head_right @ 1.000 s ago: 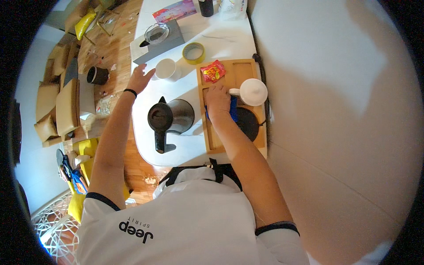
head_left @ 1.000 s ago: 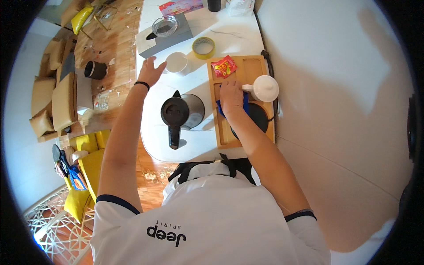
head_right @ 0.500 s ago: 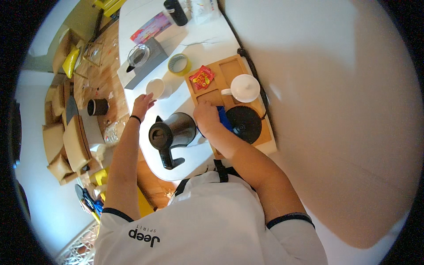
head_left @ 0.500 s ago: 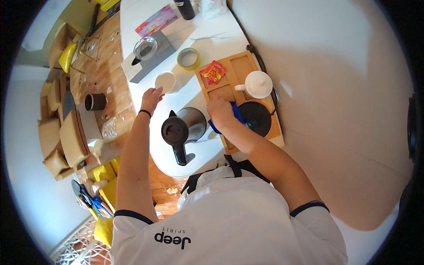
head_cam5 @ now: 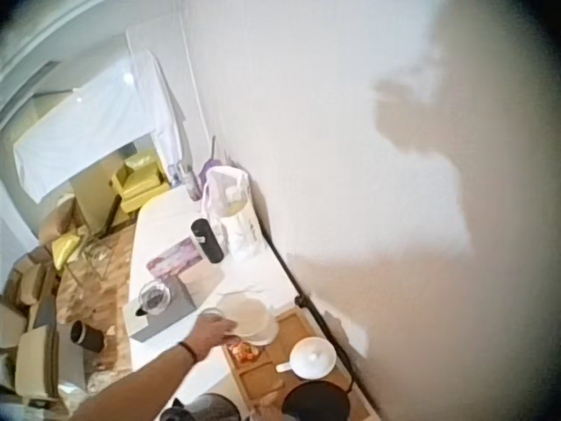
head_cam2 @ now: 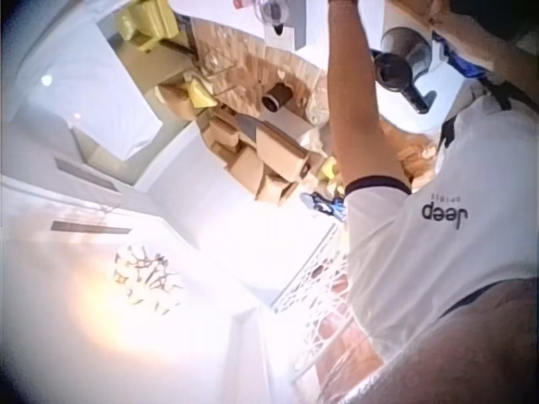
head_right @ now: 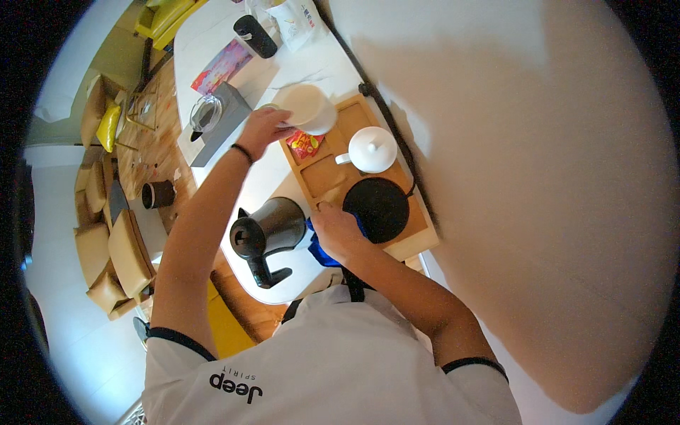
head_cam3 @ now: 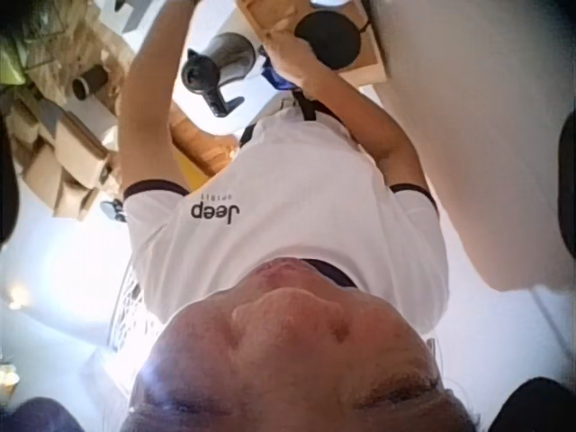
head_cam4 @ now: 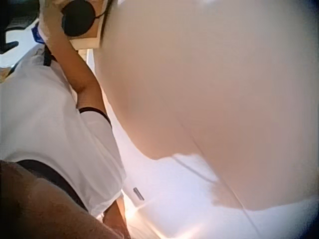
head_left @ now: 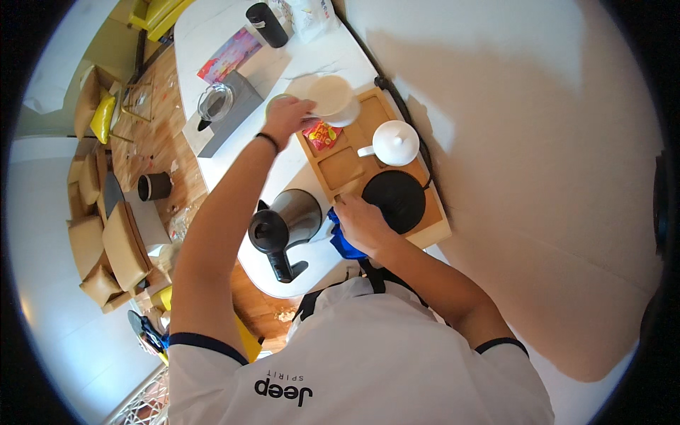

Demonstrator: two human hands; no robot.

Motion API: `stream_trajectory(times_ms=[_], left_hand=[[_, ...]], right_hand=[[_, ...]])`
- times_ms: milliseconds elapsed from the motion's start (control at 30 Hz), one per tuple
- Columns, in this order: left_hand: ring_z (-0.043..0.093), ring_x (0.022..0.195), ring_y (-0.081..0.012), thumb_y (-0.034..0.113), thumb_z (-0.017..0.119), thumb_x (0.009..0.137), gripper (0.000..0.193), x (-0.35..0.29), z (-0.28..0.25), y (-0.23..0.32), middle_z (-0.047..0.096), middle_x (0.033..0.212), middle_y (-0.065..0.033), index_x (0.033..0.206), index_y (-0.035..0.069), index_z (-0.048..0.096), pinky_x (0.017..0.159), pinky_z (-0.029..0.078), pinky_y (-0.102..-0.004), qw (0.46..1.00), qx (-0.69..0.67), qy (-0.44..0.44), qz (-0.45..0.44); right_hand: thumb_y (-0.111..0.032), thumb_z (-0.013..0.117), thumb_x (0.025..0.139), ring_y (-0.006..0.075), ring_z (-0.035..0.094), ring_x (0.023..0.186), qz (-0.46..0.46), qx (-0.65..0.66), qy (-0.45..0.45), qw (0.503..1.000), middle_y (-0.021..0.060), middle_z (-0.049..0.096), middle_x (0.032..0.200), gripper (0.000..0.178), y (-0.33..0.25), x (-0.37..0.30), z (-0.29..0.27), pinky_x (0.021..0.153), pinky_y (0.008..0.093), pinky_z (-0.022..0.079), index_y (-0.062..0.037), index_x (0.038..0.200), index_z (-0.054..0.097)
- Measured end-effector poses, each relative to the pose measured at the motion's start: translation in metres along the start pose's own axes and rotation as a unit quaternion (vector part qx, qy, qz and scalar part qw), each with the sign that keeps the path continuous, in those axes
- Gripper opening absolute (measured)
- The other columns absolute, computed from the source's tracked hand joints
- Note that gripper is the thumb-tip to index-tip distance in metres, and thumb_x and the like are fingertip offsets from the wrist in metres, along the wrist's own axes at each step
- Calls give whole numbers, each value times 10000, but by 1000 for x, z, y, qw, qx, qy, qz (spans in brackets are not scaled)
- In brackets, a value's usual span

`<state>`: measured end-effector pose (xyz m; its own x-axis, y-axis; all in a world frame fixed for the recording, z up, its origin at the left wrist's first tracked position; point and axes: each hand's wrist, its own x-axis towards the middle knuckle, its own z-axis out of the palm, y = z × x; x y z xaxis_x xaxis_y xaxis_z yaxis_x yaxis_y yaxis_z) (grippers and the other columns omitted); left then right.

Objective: The person wipes a white table and a brown leather sofa with a blue cloth. They move a kettle and a cup on the table before wiping, then proceed to wipe the sofa cushions and armrests.

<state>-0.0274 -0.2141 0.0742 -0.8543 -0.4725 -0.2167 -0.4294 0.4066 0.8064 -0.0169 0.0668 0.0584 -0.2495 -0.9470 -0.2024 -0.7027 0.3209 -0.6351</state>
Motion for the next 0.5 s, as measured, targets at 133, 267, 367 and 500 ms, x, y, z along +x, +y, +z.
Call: stream_trajectory(times_ms=[133,267,367,500], left_hand=[[704,833,-288,215,819,828,303,39,62,-28,714,916,-142,1070,72,704,728,573,-383,984,168,-25,51],[677,761,-150,195,743,914,297,42,98,-14,684,872,-77,946,-89,660,631,553,-299,965,-159,59,-198],[655,712,-138,252,764,905,331,33,98,-3,684,852,-71,949,-61,664,621,533,-278,971,-150,36,-183],[667,838,-155,460,706,945,532,22,79,26,705,999,-88,1164,-24,672,700,544,-311,972,-59,-73,-216]], right_hand=[[-75,688,860,346,643,1042,24,-8,-13,1000,164,618,1062,223,7,-14,-15,857,426,573,1,1066,647],[-80,707,852,339,644,1039,63,5,-32,997,156,616,1056,261,17,-27,-23,860,420,574,-4,1093,638],[-82,710,856,335,643,1037,56,20,12,998,156,613,1051,254,24,-33,-15,859,420,573,-6,1086,636],[-88,675,887,347,648,1045,37,9,5,999,181,614,1068,185,17,-29,-23,850,425,588,12,1042,656]])
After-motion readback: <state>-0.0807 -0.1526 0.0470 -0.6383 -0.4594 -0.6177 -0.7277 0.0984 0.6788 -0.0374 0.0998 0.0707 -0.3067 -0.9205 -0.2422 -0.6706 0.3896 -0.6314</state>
